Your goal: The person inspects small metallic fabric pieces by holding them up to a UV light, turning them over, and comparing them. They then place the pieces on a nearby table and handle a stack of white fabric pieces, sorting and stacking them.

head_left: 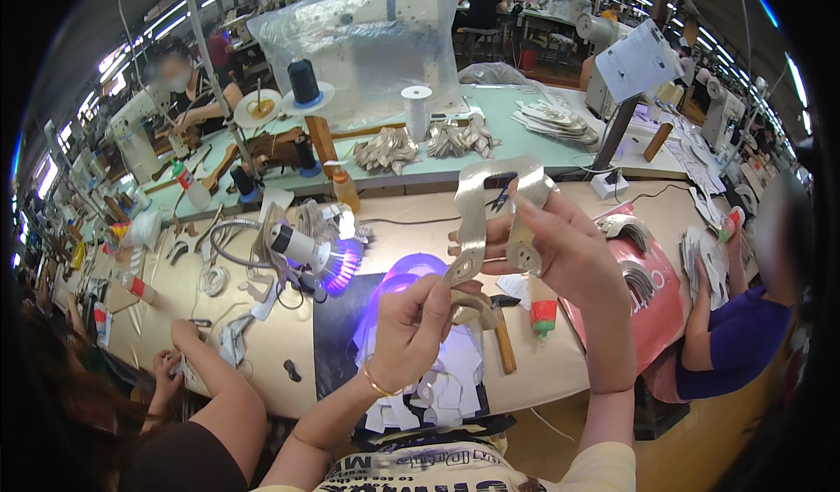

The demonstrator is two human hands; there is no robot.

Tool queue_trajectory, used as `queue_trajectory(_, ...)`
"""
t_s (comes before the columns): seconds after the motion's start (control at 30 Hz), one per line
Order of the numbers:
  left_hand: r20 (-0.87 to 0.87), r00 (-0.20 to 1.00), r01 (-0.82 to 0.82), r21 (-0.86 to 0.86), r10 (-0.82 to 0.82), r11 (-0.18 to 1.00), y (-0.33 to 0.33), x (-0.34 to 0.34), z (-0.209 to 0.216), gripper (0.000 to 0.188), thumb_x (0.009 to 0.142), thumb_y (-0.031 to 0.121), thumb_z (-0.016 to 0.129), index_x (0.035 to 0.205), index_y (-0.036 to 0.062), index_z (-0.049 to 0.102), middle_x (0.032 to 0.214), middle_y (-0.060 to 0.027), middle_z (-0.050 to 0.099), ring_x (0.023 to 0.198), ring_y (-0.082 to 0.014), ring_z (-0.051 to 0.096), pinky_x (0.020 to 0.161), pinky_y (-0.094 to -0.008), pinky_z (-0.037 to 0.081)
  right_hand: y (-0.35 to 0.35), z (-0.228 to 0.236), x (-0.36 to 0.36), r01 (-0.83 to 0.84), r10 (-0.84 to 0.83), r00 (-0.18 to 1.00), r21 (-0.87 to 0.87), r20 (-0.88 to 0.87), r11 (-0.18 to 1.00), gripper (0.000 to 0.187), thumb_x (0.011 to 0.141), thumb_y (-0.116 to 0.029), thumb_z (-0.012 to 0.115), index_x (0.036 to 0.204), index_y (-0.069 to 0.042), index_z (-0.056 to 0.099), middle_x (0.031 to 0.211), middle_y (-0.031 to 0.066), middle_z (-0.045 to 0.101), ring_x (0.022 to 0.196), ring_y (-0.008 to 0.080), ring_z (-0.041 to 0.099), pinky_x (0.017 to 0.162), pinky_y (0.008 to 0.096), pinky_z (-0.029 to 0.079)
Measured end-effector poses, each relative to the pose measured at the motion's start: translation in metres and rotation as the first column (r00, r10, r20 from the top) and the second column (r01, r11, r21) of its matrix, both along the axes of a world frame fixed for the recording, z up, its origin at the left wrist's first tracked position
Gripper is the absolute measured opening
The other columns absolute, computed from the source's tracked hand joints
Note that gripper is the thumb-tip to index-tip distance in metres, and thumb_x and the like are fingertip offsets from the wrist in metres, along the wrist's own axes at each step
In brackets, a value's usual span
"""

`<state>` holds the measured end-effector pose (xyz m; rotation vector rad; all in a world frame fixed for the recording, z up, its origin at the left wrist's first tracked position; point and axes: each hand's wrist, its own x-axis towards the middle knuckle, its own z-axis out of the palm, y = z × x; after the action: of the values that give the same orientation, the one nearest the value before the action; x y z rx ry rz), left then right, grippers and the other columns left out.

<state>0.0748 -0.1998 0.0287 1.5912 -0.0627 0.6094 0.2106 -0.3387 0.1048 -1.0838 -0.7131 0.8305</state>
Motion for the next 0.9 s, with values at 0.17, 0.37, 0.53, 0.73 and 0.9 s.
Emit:
queue_trajectory(0.17,-0.105,0.993,0.045,-0.015,-0.046,0.999,-0.006,0.013,-0.015,0.033,0.101,0.021,0.041,0.101,-0.0005,0.066,0.059,0.0026,0.053,0.049,-0.0016,0.038,0.045,-0.0192,0.030,-0.003,-0.028,0.015,0.135,-0.120,0.979,-0.080,0.166,0.988,0.037,0.093,-0.019,0.056,0.124,-0.002,0.046,0.108,0.0137,0.063,0.099,0.0180,0.062,0.084,0.0326,0.051)
queue_trajectory(0.37,-0.322,0.931,0.159,-0.063,-0.171,0.985,-0.026,0.030,-0.049,0.031,0.100,0.023,0.043,0.107,0.0020,0.065,0.061,0.0055,0.048,0.052,-0.0020,0.039,0.047,-0.0182,0.031,-0.044,-0.071,0.055,0.240,-0.241,0.970,-0.037,-0.033,0.970,0.033,0.088,-0.021,0.064,0.115,-0.006,0.054,0.098,0.0042,0.065,0.073,0.0054,0.057,0.063,0.0220,0.048)
queue_trajectory(0.53,-0.515,0.801,0.218,-0.224,-0.305,0.950,-0.028,0.035,-0.084,0.031,0.099,0.027,0.046,0.106,0.0011,0.062,0.059,0.0068,0.042,0.048,-0.0015,0.034,0.044,-0.0180,0.028,-0.144,-0.099,0.140,0.475,-0.455,0.879,0.200,-0.141,0.857,0.023,0.087,-0.014,0.061,0.108,-0.006,0.057,0.094,0.0069,0.065,0.071,0.0117,0.061,0.065,0.0248,0.050)
queue_trajectory(0.73,-0.475,0.770,-0.010,-0.676,-0.426,0.736,0.006,0.028,-0.098,0.030,0.096,0.026,0.052,0.116,0.0043,0.055,0.064,0.0057,0.042,0.047,-0.0025,0.031,0.045,-0.0170,0.028,-0.296,-0.151,0.238,0.920,-0.777,0.392,0.228,-0.493,0.320,0.028,0.094,-0.020,0.048,0.117,-0.003,0.051,0.108,0.0089,0.060,0.098,0.0204,0.059,0.084,0.0390,0.052)
queue_trajectory(0.9,-0.332,0.826,0.116,-0.691,-0.456,0.714,0.011,0.023,-0.088,0.036,0.095,0.021,0.053,0.125,0.0025,0.047,0.067,0.0024,0.045,0.052,-0.0055,0.039,0.050,-0.0192,0.035,-0.360,-0.201,0.255,0.969,-0.796,0.244,0.165,-0.554,0.182,0.028,0.095,-0.020,0.049,0.118,-0.005,0.052,0.109,0.0065,0.060,0.099,0.0194,0.058,0.083,0.0380,0.051)
